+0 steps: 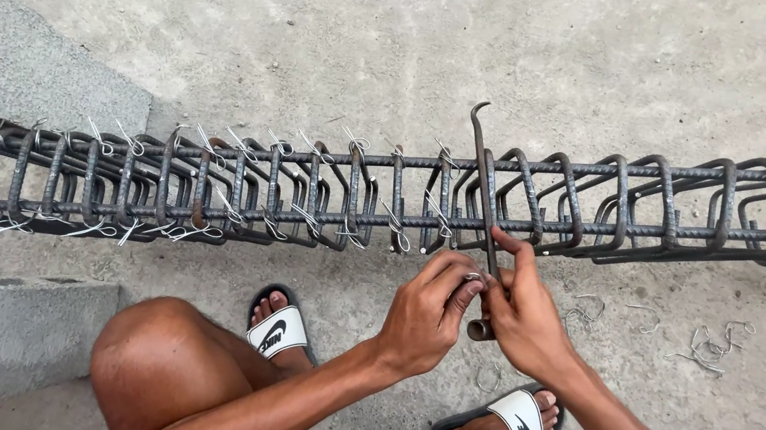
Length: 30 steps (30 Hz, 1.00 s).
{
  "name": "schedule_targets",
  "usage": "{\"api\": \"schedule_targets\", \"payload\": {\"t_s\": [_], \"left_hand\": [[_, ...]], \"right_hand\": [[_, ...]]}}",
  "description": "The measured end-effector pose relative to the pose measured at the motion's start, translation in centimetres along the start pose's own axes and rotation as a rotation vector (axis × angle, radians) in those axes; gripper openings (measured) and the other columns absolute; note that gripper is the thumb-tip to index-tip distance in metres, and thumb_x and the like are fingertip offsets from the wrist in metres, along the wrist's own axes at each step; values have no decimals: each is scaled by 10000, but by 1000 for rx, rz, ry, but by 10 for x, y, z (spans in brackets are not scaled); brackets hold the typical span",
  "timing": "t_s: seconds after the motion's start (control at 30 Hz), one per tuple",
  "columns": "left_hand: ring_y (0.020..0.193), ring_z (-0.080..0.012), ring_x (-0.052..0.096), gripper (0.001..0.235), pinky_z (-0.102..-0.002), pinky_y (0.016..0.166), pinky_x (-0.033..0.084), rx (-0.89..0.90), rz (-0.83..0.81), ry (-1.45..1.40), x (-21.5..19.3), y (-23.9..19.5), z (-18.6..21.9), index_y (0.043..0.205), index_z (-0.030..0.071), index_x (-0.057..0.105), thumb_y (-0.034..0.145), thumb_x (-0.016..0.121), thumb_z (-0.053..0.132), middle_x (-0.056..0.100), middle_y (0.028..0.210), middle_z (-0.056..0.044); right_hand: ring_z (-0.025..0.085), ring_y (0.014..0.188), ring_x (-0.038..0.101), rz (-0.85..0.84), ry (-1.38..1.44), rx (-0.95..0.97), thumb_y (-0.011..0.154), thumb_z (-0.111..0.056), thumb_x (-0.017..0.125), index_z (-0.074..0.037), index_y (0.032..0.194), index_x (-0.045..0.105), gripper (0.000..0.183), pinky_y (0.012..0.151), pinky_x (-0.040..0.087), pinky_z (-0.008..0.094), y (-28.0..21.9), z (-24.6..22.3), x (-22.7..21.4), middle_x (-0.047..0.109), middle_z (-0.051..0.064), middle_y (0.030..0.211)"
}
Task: Tying steel rebar intersections using wire and a manual hook tool
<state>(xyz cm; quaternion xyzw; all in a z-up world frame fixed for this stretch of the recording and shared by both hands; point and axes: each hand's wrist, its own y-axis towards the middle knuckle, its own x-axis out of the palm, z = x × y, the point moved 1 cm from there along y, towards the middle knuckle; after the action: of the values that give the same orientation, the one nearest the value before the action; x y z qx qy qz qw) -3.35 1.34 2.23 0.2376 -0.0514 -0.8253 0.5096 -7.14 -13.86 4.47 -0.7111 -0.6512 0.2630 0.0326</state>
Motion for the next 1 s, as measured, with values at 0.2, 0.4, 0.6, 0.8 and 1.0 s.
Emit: {"api": "schedule_targets", "payload": {"t_s": [0.2, 0.4, 0.6, 0.8, 1.0], "left_hand": [[982, -316, 687, 192, -360, 834, 564, 21, 27, -54, -5, 5, 5, 942, 83, 643, 1073, 530, 166, 628, 958, -60], [971, -312, 683, 194, -362, 835, 557, -11, 29, -102, -6, 4, 3, 943, 86, 644, 1075, 527, 168, 627, 943, -65], [958, -327, 676, 202, -373, 832, 554, -10, 23, -93, -6, 3, 4, 941, 81, 640, 1079, 522, 170, 626, 935, -79], [957, -321, 678, 201, -378, 820, 556, -31, 15, -85, -9, 6, 12, 953, 95, 645, 1079, 518, 186, 628, 940, -72], [1051, -307, 674, 215, -377, 884, 549, -95, -41, -32, -1, -1, -5, 962, 123, 654, 1081, 517, 237, 647, 1008, -63]], "right_hand": [[220, 578, 591, -16, 66, -7, 982, -2, 450, -94, 1522, 361, 555, 523, 561, 370, -1, -14, 4, 586, 93, 635], [256, 546, 606, 73, 223, -10, 1028, 13, 427, -16, 1547, 297, 535, 497, 631, 424, 17, -1, -19, 562, 110, 663], [263, 517, 625, 58, 299, -5, 1020, 17, 423, -11, 1534, 291, 531, 457, 642, 420, 13, 0, -15, 524, 107, 664], [193, 560, 591, 71, 202, -57, 1005, 3, 462, -22, 1519, 318, 535, 472, 553, 327, 6, -4, -20, 523, 83, 666], [237, 595, 610, 66, 49, -19, 1019, -18, 470, -59, 1541, 322, 544, 537, 578, 365, 11, 14, -20, 589, 104, 665]]}}
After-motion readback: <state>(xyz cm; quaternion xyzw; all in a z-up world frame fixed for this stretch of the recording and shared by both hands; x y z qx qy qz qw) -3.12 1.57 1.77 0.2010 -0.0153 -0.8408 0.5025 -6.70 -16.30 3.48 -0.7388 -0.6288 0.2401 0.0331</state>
